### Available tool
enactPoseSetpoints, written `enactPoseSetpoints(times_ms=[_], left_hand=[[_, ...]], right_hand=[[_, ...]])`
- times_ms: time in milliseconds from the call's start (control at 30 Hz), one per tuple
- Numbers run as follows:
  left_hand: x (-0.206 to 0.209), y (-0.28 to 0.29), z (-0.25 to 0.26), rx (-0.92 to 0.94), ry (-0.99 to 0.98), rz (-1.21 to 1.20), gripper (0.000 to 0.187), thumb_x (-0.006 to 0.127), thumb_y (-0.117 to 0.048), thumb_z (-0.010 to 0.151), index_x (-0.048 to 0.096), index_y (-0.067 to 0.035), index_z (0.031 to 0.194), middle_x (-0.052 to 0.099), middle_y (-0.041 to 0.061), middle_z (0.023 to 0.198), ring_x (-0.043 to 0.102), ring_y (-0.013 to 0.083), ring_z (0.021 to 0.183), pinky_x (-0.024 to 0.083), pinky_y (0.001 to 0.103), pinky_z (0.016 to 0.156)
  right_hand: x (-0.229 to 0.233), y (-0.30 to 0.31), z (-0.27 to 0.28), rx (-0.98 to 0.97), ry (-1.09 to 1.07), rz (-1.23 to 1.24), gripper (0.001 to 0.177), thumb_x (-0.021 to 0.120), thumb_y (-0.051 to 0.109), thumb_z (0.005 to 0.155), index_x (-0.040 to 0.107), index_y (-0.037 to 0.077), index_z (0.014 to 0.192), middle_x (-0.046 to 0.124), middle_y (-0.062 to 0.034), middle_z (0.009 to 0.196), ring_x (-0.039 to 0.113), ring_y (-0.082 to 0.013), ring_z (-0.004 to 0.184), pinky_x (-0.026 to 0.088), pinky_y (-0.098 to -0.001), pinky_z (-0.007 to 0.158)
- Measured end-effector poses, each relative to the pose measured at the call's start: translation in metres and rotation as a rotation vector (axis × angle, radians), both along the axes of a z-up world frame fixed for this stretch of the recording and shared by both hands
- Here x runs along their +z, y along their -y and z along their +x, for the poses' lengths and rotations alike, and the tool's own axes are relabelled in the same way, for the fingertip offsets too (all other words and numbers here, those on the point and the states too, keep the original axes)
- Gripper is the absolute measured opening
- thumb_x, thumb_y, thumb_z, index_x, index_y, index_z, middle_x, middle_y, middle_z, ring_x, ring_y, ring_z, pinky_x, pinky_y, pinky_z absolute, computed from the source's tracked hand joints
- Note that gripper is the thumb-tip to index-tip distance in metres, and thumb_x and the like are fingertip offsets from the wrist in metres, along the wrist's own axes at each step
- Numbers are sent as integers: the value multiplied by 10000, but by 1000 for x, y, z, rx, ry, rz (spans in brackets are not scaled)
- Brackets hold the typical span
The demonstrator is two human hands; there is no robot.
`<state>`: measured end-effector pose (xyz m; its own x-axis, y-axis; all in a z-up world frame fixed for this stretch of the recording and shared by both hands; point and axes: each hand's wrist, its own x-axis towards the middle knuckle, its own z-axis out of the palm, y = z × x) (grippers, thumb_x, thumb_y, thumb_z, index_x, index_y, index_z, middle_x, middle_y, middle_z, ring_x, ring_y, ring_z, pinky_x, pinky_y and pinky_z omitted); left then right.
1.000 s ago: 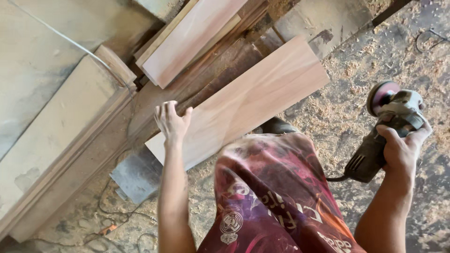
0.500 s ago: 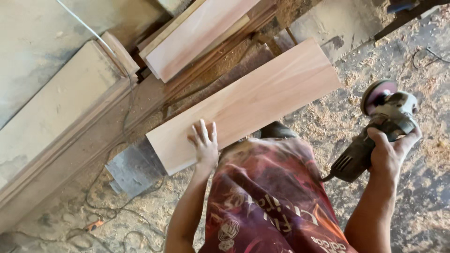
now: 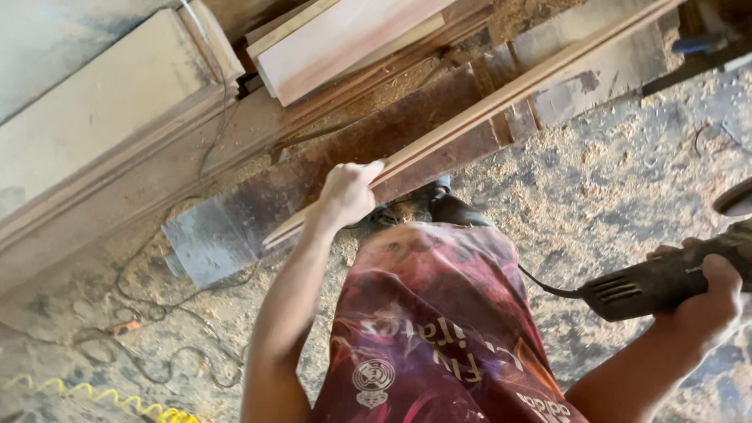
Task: The person uses a power sander to smooth the surface and edges of several wooden boards, flipping them over to sand both sides.
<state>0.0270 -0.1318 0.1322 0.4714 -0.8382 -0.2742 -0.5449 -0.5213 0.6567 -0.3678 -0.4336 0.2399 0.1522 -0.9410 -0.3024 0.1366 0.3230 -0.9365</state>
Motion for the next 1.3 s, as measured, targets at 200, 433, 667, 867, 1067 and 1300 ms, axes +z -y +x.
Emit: enactPoseSetpoints(times_ms=[200,433,667,867,1067,1300], left_hand=[[19,20,-3,73,93,-14,473,633,37,755,754,-108,1189,752,220,900,742,359,746,599,465,691],[8,-87,-17,408,300,117,224,838,-242,839,772,-138,1026,789,60,876,739,223,712,590,381,649],[-100,-162,-51,894,-1,-495,312,904,-245,817,752,-116,1058,770,91,1089,779,195,947,677,386,815],[-147,-123,-52,972,81,-653,389,963,-173,728,704,-97,1009,780,73,1049,683,272,1213,556,437,1062],[-115,-122,-48,1032,-80,-813,367,934,-125,681,683,-64,943,702,79,1008,671,257,1102,558,384,940],[-116,-121,-50,1062,-34,-932,172,775,-47,805,651,-56,924,668,100,939,631,304,958,523,396,842]], right_hand=[[-6,3,31,128,-11,-174,612,578,-89,952,367,-57,1526,593,-237,1135,669,-358,948,658,-533,887],[0,2,62,384,0,-106,543,540,-108,963,393,-95,1485,585,-247,1128,652,-370,910,647,-527,884],[11,-45,123,742,-115,-176,705,607,-130,952,290,-5,1569,528,-229,1248,652,-350,1010,601,-495,935],[30,-150,204,1190,-479,-681,1036,760,-58,869,72,80,1631,372,-289,1509,578,-380,1290,612,-498,996],[12,-245,256,1571,-524,-856,1036,757,49,828,62,31,1597,459,-352,1431,620,-433,1235,570,-509,998],[25,-299,274,1692,-758,-914,1048,750,117,807,56,8,1585,622,-381,1237,670,-524,1073,542,-534,920]])
